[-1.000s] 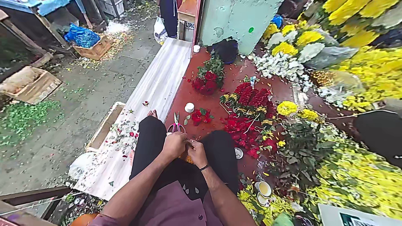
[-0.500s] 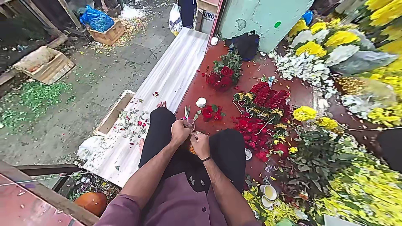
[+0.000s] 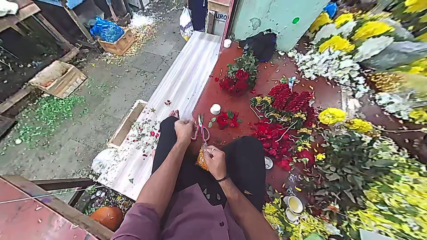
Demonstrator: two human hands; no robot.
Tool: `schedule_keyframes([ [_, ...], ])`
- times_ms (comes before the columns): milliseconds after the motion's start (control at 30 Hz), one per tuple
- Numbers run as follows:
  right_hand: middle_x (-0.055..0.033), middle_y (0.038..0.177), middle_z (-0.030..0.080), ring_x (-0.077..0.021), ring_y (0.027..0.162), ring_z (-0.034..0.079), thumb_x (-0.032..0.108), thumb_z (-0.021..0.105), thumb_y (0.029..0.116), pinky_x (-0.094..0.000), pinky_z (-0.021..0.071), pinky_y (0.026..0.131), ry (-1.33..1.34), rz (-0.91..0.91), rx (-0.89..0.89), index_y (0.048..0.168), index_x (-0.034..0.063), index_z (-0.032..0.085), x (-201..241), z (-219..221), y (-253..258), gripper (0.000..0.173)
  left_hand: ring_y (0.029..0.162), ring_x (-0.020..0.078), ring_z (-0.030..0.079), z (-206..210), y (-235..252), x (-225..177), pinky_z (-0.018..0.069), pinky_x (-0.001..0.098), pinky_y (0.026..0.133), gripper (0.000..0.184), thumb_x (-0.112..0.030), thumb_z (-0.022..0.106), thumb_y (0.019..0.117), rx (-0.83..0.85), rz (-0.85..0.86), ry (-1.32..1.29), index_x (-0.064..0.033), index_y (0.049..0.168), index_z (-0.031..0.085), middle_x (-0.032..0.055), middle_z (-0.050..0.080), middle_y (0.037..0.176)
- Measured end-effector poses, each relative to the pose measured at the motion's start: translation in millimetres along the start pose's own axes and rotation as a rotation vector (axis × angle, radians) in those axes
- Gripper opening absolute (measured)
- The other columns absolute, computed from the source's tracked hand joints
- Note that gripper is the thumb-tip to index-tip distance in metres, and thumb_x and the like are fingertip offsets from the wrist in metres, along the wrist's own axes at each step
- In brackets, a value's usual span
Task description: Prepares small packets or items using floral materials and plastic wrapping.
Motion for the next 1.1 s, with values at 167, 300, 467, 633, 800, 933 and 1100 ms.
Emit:
schedule_keyframes([
  [167, -0.0088, 0.095, 0.076, -0.0085, 0.086, 0.072, 0.005, 0.063, 0.0936, -0.0229, 0.0605, 0.078, 0.074, -0.059, -0.078, 0.083, 0.0009, 0.076, -0.5, -23.1, 0.9, 0.017, 0.075, 0.0224, 0.073, -61.5, 33.0, -41.3, 0.0645, 0.0442, 0.073, 0.025, -0.019, 0.069, 0.0991, -0.092, 0.09, -0.084, 0.0035, 0.109, 0.068, 0.0129, 0.073, 0.089],
  [300, -0.0102, 0.098, 0.075, -0.0108, 0.091, 0.072, 0.005, 0.063, 0.0937, -0.0252, 0.0612, 0.081, 0.118, -0.091, -0.076, 0.085, 0.0004, 0.077, 0.2, -22.4, 4.1, 0.017, 0.083, 0.0207, 0.07, -194.2, 65.1, -17.8, 0.0605, 0.0444, 0.077, 0.036, -0.034, 0.071, 0.0958, -0.455, 0.116, 0.186, -0.0025, 0.115, 0.069, 0.0117, 0.072, 0.099],
  [467, -0.0101, 0.1, 0.075, -0.0107, 0.091, 0.072, 0.007, 0.064, 0.0957, -0.0255, 0.0612, 0.081, 0.122, -0.11, -0.104, 0.09, 0.0, 0.078, -0.2, -24.0, 6.1, 0.017, 0.136, 0.0374, 0.053, -305.5, 34.1, -2.0, 0.046, 0.0542, 0.11, 0.096, -0.046, 0.071, 0.0892, -0.703, -0.349, 0.637, 0.0055, 0.156, 0.027, 0.0289, 0.051, 0.147],
  [633, -0.0108, 0.106, 0.075, -0.0126, 0.097, 0.072, 0.008, 0.066, 0.0959, -0.0275, 0.062, 0.085, 0.104, -0.139, -0.08, 0.093, 0.0003, 0.078, 0.3, -18.5, 5.6, 0.015, 0.125, 0.0484, 0.056, -245.7, -16.6, -38.1, 0.0472, 0.0651, 0.102, 0.066, -0.034, 0.075, 0.0912, -0.406, 0.124, 0.919, 0.005, 0.14, 0.053, 0.0338, 0.054, 0.137],
  [800, -0.0076, 0.107, 0.076, -0.0136, 0.101, 0.072, 0.011, 0.072, 0.0933, -0.0314, 0.0618, 0.09, 0.064, -0.124, -0.085, 0.094, 0.0051, 0.08, 0.1, -14.7, 8.0, 0.01, 0.083, 0.0082, 0.071, -65.5, -86.3, -44.4, 0.0622, 0.0328, 0.078, 0.024, -0.034, 0.068, 0.0983, 0.36, 0.329, 0.51, -0.0121, 0.104, 0.076, -0.0021, 0.074, 0.095],
  [933, -0.0042, 0.103, 0.076, -0.0122, 0.098, 0.072, 0.013, 0.076, 0.0899, -0.0307, 0.0615, 0.088, 0.009, -0.07, -0.14, 0.09, 0.0088, 0.081, -4.7, -19.1, 5.1, 0.006, 0.078, 0.0099, 0.068, -16.4, -83.5, -8.1, 0.0597, 0.0288, 0.071, 0.012, -0.02, 0.071, 0.0903, 0.395, 0.245, 0.381, -0.01, 0.096, 0.074, 0.0011, 0.07, 0.094],
  [1100, -0.003, 0.103, 0.076, -0.0116, 0.098, 0.072, 0.013, 0.076, 0.0866, -0.0303, 0.0615, 0.088, -0.061, -0.012, -0.157, 0.086, 0.0098, 0.08, -8.3, -17.5, 4.1, 0.005, 0.085, 0.0101, 0.068, -19.6, -79.5, 2.9, 0.0595, 0.0296, 0.076, 0.03, -0.038, 0.079, 0.0886, 0.47, 0.239, 0.343, -0.0136, 0.105, 0.075, 0.0001, 0.071, 0.102],
])
Point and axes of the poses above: each hand's wrist, its own y-axis towards the middle knuckle, its own z-axis out of the palm, x = y × z, the point moved 2 cm from there along y, towards the middle knuckle
